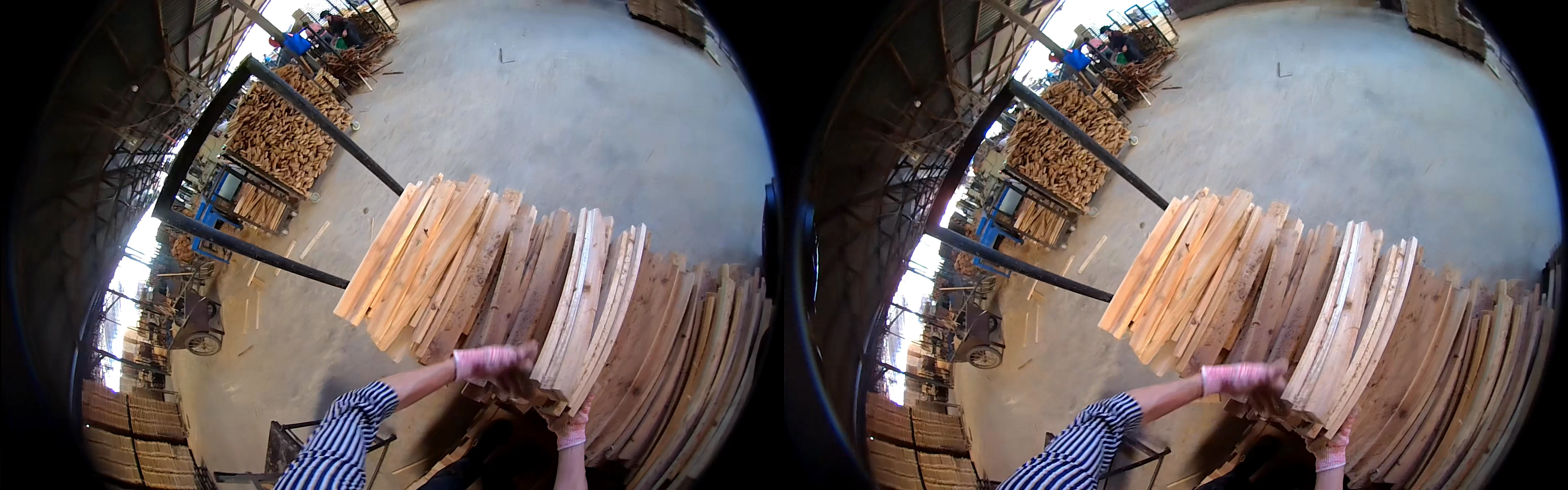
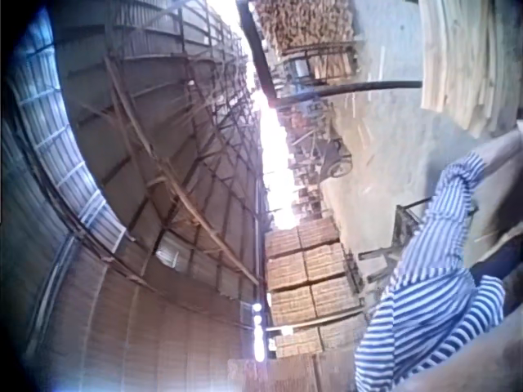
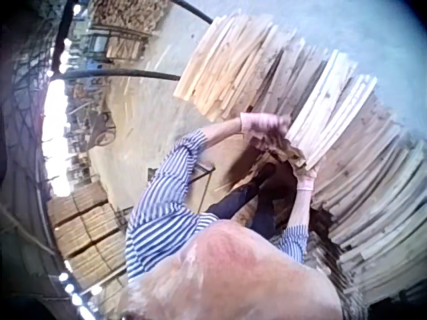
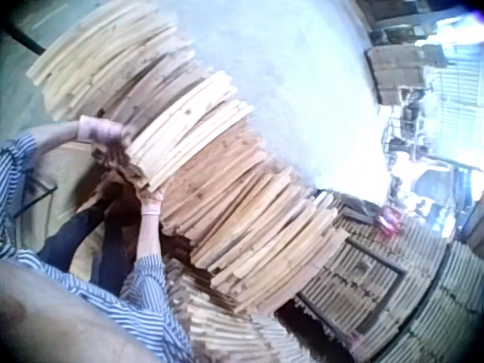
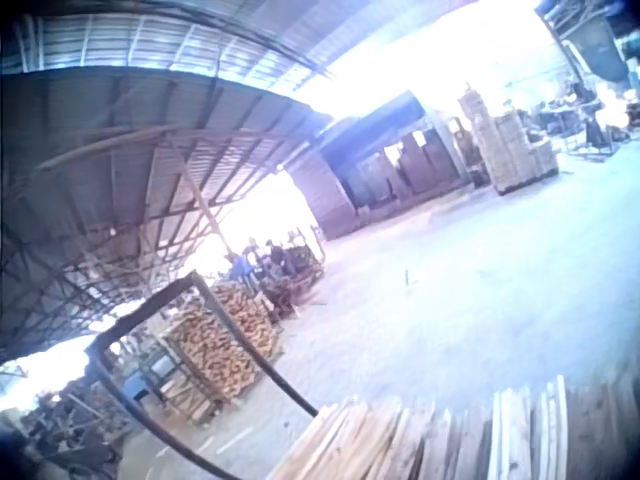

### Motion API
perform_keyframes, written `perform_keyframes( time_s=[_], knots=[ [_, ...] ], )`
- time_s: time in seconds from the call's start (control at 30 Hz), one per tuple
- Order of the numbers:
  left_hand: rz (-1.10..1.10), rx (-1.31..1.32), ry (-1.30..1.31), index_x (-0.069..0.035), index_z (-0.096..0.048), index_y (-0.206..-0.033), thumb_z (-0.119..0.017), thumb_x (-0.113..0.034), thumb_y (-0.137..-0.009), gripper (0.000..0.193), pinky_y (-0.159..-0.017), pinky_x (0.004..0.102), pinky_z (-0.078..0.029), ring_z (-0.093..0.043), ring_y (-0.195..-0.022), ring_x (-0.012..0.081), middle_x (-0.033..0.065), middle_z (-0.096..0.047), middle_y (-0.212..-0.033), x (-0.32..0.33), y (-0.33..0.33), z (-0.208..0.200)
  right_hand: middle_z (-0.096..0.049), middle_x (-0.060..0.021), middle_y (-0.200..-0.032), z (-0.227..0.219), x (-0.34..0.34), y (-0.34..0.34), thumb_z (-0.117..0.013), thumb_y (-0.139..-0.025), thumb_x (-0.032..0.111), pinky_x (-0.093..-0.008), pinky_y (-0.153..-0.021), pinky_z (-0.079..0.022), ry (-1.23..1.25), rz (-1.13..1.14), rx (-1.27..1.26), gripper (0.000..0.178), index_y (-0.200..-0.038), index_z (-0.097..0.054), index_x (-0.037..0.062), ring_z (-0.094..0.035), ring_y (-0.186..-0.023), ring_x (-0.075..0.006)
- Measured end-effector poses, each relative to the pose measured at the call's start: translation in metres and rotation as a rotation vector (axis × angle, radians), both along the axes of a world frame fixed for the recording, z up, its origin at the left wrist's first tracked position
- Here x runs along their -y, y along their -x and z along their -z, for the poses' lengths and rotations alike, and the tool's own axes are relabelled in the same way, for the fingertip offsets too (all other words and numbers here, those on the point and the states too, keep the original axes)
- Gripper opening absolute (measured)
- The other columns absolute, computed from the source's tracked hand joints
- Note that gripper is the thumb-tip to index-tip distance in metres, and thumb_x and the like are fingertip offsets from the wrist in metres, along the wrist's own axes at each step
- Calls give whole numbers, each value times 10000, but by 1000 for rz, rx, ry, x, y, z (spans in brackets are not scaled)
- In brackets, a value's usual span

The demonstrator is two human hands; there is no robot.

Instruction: The person repeatedly picks up wooden planks from a large vertical rack and places them onto a growing horizontal stack on the floor. The worker wears pink gloves and handles the planks one by one or in small groups, moving between the rack and the stack throughout the clip.

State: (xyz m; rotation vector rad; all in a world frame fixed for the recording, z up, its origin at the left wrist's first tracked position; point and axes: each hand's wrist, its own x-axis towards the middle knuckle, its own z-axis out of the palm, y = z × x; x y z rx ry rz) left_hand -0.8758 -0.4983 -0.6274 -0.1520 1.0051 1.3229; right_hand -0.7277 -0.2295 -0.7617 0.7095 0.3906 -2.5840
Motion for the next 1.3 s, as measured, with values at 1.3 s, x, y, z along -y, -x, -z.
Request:
perform_keyframes(
  time_s=[1.3],
  knots=[
    [-559,-336,-209,-64,-537,-1448,-601,-327,-1001,522,-1201,370,-293,-446,-1396,204,88,-534,-1485,-63,-216,-198,-600,-138,-1350,-411,-28,-111,-735,-918,310,-371,-1016,-502,-773,-9,-389,758,-1527,-395,14,-613,-1159,-251]
  ],
)
